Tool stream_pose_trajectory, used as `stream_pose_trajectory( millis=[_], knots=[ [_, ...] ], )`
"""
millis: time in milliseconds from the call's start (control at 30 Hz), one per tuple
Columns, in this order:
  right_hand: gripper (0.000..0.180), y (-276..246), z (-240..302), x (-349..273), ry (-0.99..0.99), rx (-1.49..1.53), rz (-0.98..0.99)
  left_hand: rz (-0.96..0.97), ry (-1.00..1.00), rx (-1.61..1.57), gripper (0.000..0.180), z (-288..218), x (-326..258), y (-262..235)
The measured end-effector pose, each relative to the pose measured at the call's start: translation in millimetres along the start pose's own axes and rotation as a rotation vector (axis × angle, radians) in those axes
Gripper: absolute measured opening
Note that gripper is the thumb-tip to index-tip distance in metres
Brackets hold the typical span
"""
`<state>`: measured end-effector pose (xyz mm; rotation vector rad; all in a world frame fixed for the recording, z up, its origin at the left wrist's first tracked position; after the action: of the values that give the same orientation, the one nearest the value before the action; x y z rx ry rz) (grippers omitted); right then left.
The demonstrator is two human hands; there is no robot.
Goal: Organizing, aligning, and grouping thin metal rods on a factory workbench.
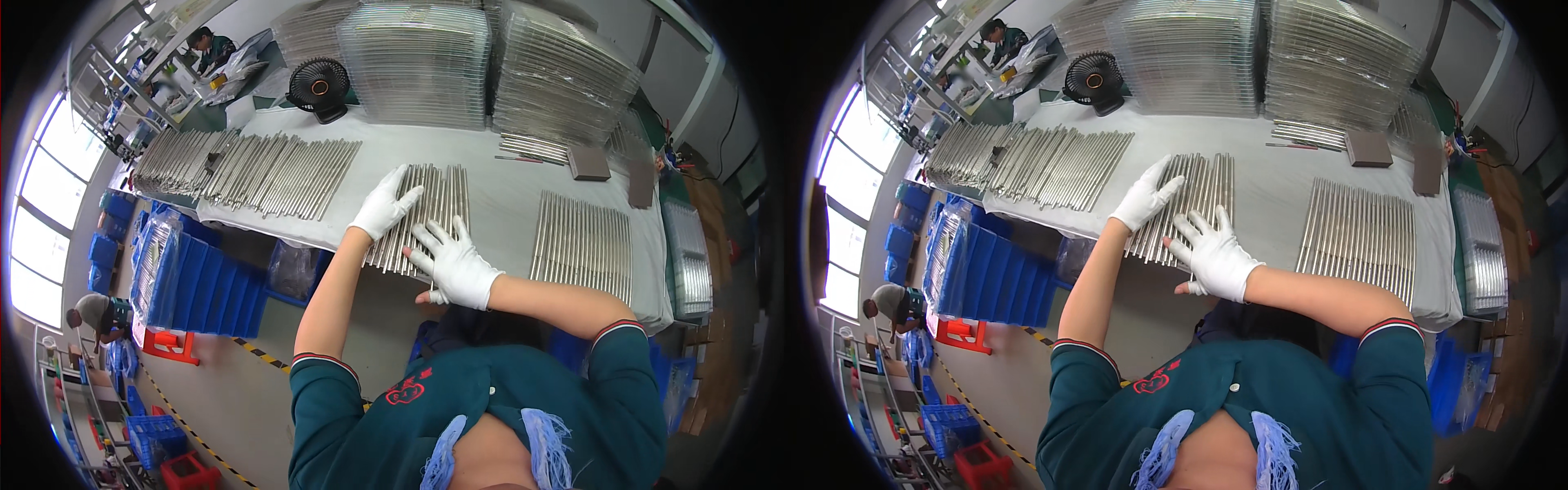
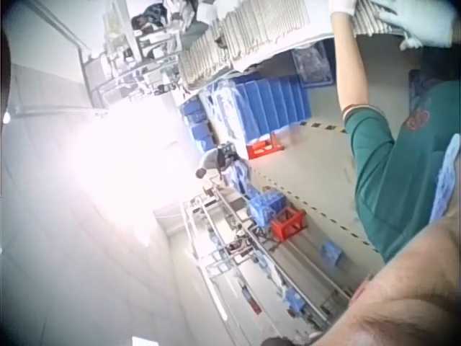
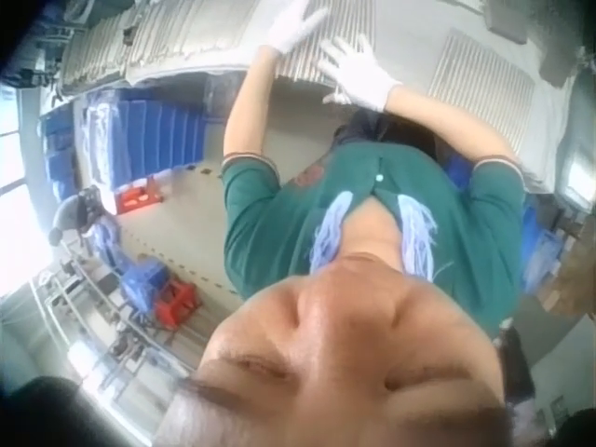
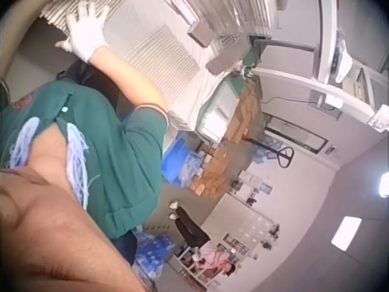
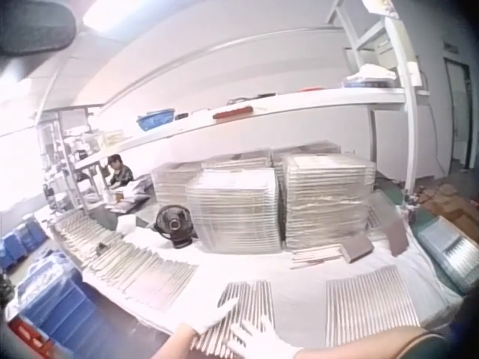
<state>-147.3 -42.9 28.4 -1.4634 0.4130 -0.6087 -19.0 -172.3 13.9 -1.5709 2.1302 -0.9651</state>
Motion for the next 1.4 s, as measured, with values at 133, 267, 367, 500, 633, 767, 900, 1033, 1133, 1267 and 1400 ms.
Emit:
stream_pose_trajectory(
  millis=[133,267,367,500,633,767,900,1033,1133,1267,1400],
  knots=[
    [0.073,8,-13,-1,0.024,0.022,0.017,0.059,0.071,0.200,0.080,-18,-50,-8],
    [0.074,-7,-29,-9,0.009,0.274,-0.027,0.152,0.165,0.511,0.096,-39,-96,4],
    [0.074,-7,-68,-11,0.013,0.141,-0.011,0.138,0.196,0.620,0.098,-51,-102,4],
    [0.068,6,-62,6,-0.073,0.012,0.061,0.071,0.270,0.725,0.103,-49,-95,9],
    [0.070,5,-57,22,-0.041,0.052,-0.055,0.104,0.275,0.689,0.104,-38,-92,11],
    [0.075,-19,-62,0,-0.193,0.309,-0.136,0.112,0.283,0.654,0.101,-32,-92,10],
    [0.079,-37,-109,-73,-0.030,0.169,-0.072,0.182,0.201,0.669,0.095,-38,-85,4],
    [0.082,-48,-159,-167,0.192,0.088,0.034,0.158,0.320,0.671,0.093,-83,-53,22],
    [0.084,-58,-182,-222,0.289,0.013,0.072,0.228,0.544,0.655,0.088,-139,-33,72],
    [0.084,-52,-197,-263,0.370,0.003,0.143,0.366,0.771,0.491,0.085,-205,-10,164],
    [0.077,-47,-190,-264,0.373,0.010,0.199,0.391,0.870,0.378,0.085,-228,3,215]
  ],
)
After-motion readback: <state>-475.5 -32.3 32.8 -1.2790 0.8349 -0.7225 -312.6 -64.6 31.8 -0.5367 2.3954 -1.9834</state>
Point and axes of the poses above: each hand's wrist, its own x-axis towards the middle knuckle, its own y-axis out of the palm, z = x × y, the point moved 7 cm from there along x, towards the middle knuckle, and after that the axes turned 4 degrees about z, right-handed, at the moved point
